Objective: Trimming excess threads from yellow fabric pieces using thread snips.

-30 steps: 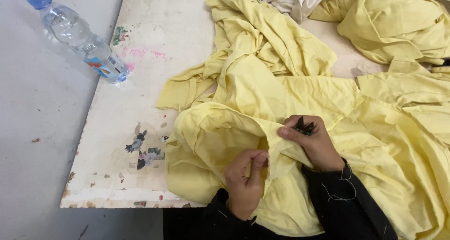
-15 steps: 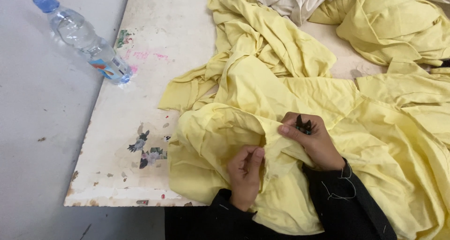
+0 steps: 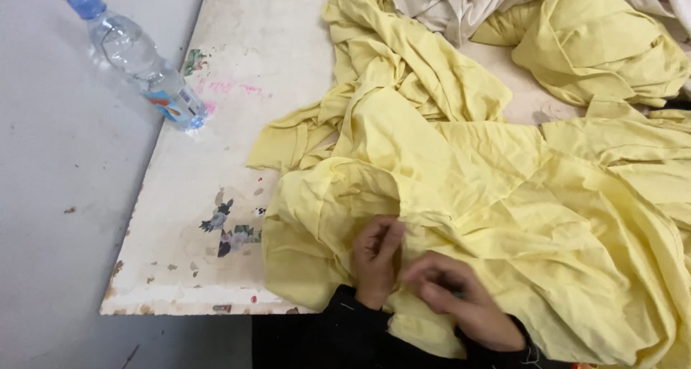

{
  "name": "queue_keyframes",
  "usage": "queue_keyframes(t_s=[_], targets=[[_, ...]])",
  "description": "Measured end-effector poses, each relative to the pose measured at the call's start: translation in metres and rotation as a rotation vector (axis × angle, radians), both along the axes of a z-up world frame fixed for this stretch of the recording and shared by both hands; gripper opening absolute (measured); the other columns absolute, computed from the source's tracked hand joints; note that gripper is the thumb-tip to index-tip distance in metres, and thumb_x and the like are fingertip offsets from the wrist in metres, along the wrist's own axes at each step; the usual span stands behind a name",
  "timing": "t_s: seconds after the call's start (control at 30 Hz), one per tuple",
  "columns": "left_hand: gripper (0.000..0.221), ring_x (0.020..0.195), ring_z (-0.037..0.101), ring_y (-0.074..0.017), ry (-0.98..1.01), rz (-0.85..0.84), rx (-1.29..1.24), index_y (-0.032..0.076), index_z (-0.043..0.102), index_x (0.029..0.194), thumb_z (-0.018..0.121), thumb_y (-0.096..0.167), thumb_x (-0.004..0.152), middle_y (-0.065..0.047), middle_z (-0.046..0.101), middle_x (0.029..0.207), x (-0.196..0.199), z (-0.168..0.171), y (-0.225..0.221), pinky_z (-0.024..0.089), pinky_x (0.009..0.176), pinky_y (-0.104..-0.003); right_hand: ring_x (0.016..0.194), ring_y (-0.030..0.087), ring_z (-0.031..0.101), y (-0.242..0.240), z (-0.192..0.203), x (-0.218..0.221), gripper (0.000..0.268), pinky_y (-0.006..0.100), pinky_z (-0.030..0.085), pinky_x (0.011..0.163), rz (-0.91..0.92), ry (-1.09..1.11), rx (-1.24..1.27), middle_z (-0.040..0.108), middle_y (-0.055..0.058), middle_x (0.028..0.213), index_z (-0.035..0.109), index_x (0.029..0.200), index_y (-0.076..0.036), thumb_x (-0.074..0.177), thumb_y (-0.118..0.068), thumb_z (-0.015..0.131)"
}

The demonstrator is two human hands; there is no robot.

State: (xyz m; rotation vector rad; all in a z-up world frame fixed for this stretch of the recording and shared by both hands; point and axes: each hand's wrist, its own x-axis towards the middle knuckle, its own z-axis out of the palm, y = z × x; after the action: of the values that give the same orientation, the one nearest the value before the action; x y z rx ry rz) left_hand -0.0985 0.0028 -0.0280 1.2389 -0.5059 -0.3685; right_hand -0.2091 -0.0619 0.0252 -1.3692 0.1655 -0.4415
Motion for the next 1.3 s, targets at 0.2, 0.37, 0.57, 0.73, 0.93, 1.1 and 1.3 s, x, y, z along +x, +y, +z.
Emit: queue_keyframes(t_s=[0.2, 0.37, 0.57, 0.73, 0.93, 1.1, 1.3], targets=[[0.011, 0.056, 0.046, -0.006, 0.047, 0.073, -0.122, 0.006, 0.057, 0.073, 0.058, 0.015, 0.079, 0.002, 0.051, 0.061, 0.003, -0.008, 0.001, 0.037, 0.052, -0.018, 0.047, 0.008, 0.025, 0.011, -0.023, 0.02, 0.049, 0.02, 0.016, 0.039, 0.036, 0.141, 0.19, 0.038, 0.004, 0.062, 0.052, 0.097, -0.002, 0.08, -0.047, 0.041], [0.01, 0.053, 0.046, -0.0057, 0.039, 0.124, -0.172, 0.007, 0.057, 0.071, 0.059, 0.014, 0.078, 0.002, 0.054, 0.06, 0.002, 0.007, 0.004, 0.036, 0.049, -0.018, 0.053, 0.009, 0.035, 0.011, -0.024, 0.021, 0.036, 0.02, 0.023, 0.041, -0.042, 0.186, 0.32, 0.042, 0.007, 0.065, 0.051, 0.093, 0.001, 0.084, -0.032, 0.042], [0.011, 0.054, 0.049, -0.0086, 0.035, 0.057, -0.269, 0.008, 0.053, 0.072, 0.056, 0.016, 0.079, -0.001, 0.053, 0.062, -0.001, 0.012, 0.007, 0.04, 0.052, -0.02, 0.041, 0.009, 0.026, 0.016, -0.031, 0.023, 0.02, 0.02, 0.02, 0.039, -0.067, 0.056, 0.262, 0.034, 0.005, 0.055, 0.05, 0.093, 0.0, 0.086, -0.018, 0.043], [0.012, 0.062, 0.057, -0.0123, 0.022, 0.073, -0.254, 0.007, 0.052, 0.073, 0.056, 0.015, 0.08, -0.009, 0.061, 0.073, -0.002, 0.01, 0.008, 0.044, 0.055, -0.021, 0.043, 0.009, 0.03, 0.017, -0.03, 0.031, 0.013, 0.021, 0.022, 0.037, -0.188, 0.03, 0.305, 0.041, 0.005, 0.062, 0.054, 0.088, -0.002, 0.086, -0.013, 0.047], [0.013, 0.052, 0.053, -0.0113, 0.088, 0.009, -0.286, 0.006, 0.05, 0.074, 0.056, 0.016, 0.08, -0.013, 0.061, 0.078, -0.003, 0.004, 0.008, 0.044, 0.045, -0.02, 0.041, 0.011, 0.032, 0.016, -0.044, 0.034, 0.011, 0.022, 0.024, 0.037, -0.244, -0.004, 0.284, 0.041, 0.006, 0.06, 0.053, 0.087, -0.001, 0.084, -0.011, 0.049], [0.012, 0.054, 0.053, -0.0097, 0.062, 0.008, -0.277, 0.006, 0.05, 0.074, 0.056, 0.015, 0.08, -0.009, 0.061, 0.074, -0.003, 0.004, 0.008, 0.043, 0.048, -0.02, 0.04, 0.01, 0.03, 0.016, -0.044, 0.038, 0.011, 0.021, 0.022, 0.035, -0.26, -0.022, 0.274, 0.037, 0.005, 0.054, 0.052, 0.08, -0.002, 0.084, -0.011, 0.049], [0.012, 0.066, 0.058, -0.0132, 0.043, 0.001, -0.253, 0.006, 0.051, 0.074, 0.056, 0.016, 0.08, -0.011, 0.061, 0.075, -0.003, 0.005, 0.007, 0.047, 0.058, -0.022, 0.04, 0.009, 0.03, 0.015, -0.045, 0.039, 0.014, 0.021, 0.022, 0.035, -0.278, -0.015, 0.232, 0.039, 0.003, 0.054, 0.05, 0.075, -0.004, 0.085, -0.013, 0.049]])
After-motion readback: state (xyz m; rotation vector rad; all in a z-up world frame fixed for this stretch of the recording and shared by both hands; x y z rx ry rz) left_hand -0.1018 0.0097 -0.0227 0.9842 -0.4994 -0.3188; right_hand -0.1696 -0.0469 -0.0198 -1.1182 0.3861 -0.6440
